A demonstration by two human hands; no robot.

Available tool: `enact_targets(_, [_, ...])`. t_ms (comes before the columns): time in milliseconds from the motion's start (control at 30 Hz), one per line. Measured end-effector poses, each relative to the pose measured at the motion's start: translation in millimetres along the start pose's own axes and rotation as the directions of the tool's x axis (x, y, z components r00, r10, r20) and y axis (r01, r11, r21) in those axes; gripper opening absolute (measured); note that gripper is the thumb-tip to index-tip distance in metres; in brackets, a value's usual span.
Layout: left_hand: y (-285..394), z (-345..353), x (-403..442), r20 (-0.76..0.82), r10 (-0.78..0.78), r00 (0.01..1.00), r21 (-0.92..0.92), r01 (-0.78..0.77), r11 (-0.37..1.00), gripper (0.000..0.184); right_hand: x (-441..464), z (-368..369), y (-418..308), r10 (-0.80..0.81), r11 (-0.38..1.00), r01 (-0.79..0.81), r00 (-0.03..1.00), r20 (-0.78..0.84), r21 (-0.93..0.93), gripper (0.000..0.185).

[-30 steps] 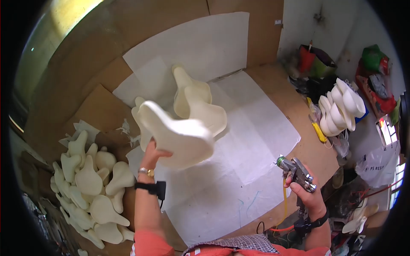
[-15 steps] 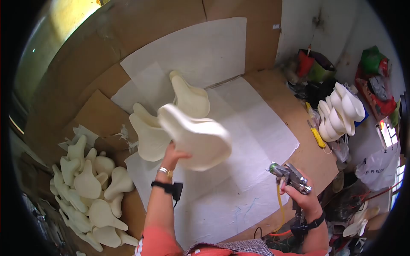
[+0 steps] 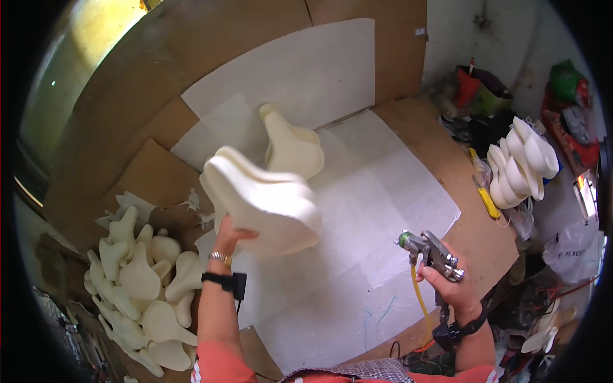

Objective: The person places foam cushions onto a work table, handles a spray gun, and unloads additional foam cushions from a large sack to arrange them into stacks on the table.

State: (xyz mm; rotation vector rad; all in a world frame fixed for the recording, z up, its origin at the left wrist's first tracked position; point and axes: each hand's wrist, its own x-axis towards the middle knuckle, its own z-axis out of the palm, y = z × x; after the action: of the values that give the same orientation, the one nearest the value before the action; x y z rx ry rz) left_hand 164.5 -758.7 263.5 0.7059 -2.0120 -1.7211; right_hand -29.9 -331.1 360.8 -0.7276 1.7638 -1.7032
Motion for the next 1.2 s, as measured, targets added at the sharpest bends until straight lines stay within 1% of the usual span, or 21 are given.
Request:
enact_targets(100, [6.9,25.6,72.4,0.127,-0.117,0.985,-0.02,0.121,0.992,0.073,-1.6,-0.3,12.4,0.087,0.992,-0.083,0.996,-0.035,0.1,0.056])
enact_targets(200, [-21.0,49.1,146.2,0.171,0.026,0.985,0.008,-0.027,1.0,0.076,-4.1,-5.4,27.5,0.142,0.984,-0.137,0.989,-0.035,0.109,0.055])
enact_targets(267, [-28.2,64.7,178.2,0.196,0.042,0.98,0.284,-0.098,0.954,0.076,-4.1,-8.8,38.8,0.176,0.982,-0.171,0.982,-0.071,0.077,0.055])
enact_targets(367, [-46.5,73.0,195.0,0.209,0.145,0.967,0.284,-0.202,0.937,0.07,-11.7,-13.6,65.2,0.137,0.99,-0.138,0.989,-0.05,-0.022,0.055])
enact_targets(400, [-35.2,88.2,183.5,0.239,0.144,0.96,0.275,-0.209,0.938,0.07,-9.9,-9.7,67.3,0.144,0.988,-0.145,0.989,-0.034,-0.047,0.054])
enact_targets(467, [-1.5,101.6,141.6,0.073,0.322,0.944,0.08,-0.327,0.942,0.066,-10.0,-7.9,75.1,0.15,0.987,-0.149,0.989,0.009,-0.064,0.054])
enact_targets(500, [-14.5,91.7,130.5,0.042,0.358,0.933,0.221,-0.358,0.907,0.07,-11.2,-0.8,81.0,0.174,0.981,-0.172,0.985,0.013,-0.084,0.054])
enact_targets(567, [-0.8,99.1,74.6,-0.063,0.417,0.907,0.13,-0.406,0.904,0.089,-15.6,11.7,87.2,0.195,0.977,-0.183,0.975,0.106,-0.113,0.054])
enact_targets(633, [-2.1,89.7,22.5,-0.049,0.391,0.919,0.421,-0.336,0.843,0.101,-17.3,17.4,93.1,0.189,0.976,-0.175,0.976,0.107,-0.128,0.054])
enact_targets(700, [2.6,87.8,-25.2,-0.174,0.301,0.938,0.13,-0.281,0.951,0.109,-10.6,29.4,95.9,0.193,0.981,-0.193,0.97,0.145,-0.016,0.053])
enact_targets(733, [0.0,83.3,-65.6,-0.25,0.217,0.944,0.209,-0.167,0.964,0.114,-14.7,34.8,93.3,0.186,0.982,-0.179,0.965,0.184,-0.055,0.052])
enact_targets(767, [1.6,73.5,-94.0,-0.279,0.316,0.907,0.364,-0.205,0.909,0.112,-13.0,40.4,90.3,0.194,0.981,-0.182,0.952,0.238,-0.07,0.052])
enact_targets(833, [7.9,65.1,-165.0,-0.462,0.09,0.882,0.083,-0.058,0.995,0.103,-17.4,48.9,75.2,0.228,0.974,-0.218,0.914,0.334,-0.067,0.05])
enact_targets(867, [16.2,63.3,-200.4,-0.547,-0.05,0.836,-0.079,0.008,0.997,0.096,-19.9,50.6,71.1,0.239,0.971,-0.227,0.896,0.374,-0.077,0.048])
enact_targets(900, [18.2,56.3,-237.0,-0.624,-0.069,0.779,-0.086,0.019,0.996,0.096,-24.6,52.9,68.7,0.243,0.97,-0.22,0.855,0.458,-0.104,0.048])
enact_targets(967, [19.0,39.9,-292.9,-0.74,-0.169,0.651,-0.287,-0.079,0.955,0.077,-22.4,52.1,58.0,0.253,0.967,-0.208,0.839,0.482,-0.145,0.044])
enact_targets(1000, [23.4,33.9,-326.0,-0.837,-0.185,0.515,-0.346,-0.235,0.908,0.061,-22.2,54.4,49.4,0.249,0.968,-0.193,0.808,0.534,-0.159,0.044])
enact_targets(1067, [36.0,12.9,-400.2,-0.907,-0.371,0.197,-0.418,-0.337,0.843,0.058,-21.9,53.6,34.8,0.283,0.958,-0.197,0.782,0.556,-0.21,0.041])
enact_targets(1133, [79.3,-11.0,-484.7,-0.946,-0.308,-0.103,-0.238,-0.426,0.873,0.053,-29.5,55.5,20.1,0.282,0.958,-0.183,0.753,0.595,-0.222,0.04])
enact_targets(1167, [88.7,-42.3,-549.6,-0.935,-0.334,-0.12,-0.249,-0.45,0.858,0.059,-44.3,70.9,0.7,0.283,0.955,-0.164,0.754,0.593,-0.247,0.04])
enact_targets(1200, [94.8,-61.9,-608.3,-0.83,-0.503,-0.241,-0.381,-0.413,0.827,0.077,-47.6,73.3,-4.5,0.281,0.955,-0.154,0.744,0.607,-0.253,0.04])
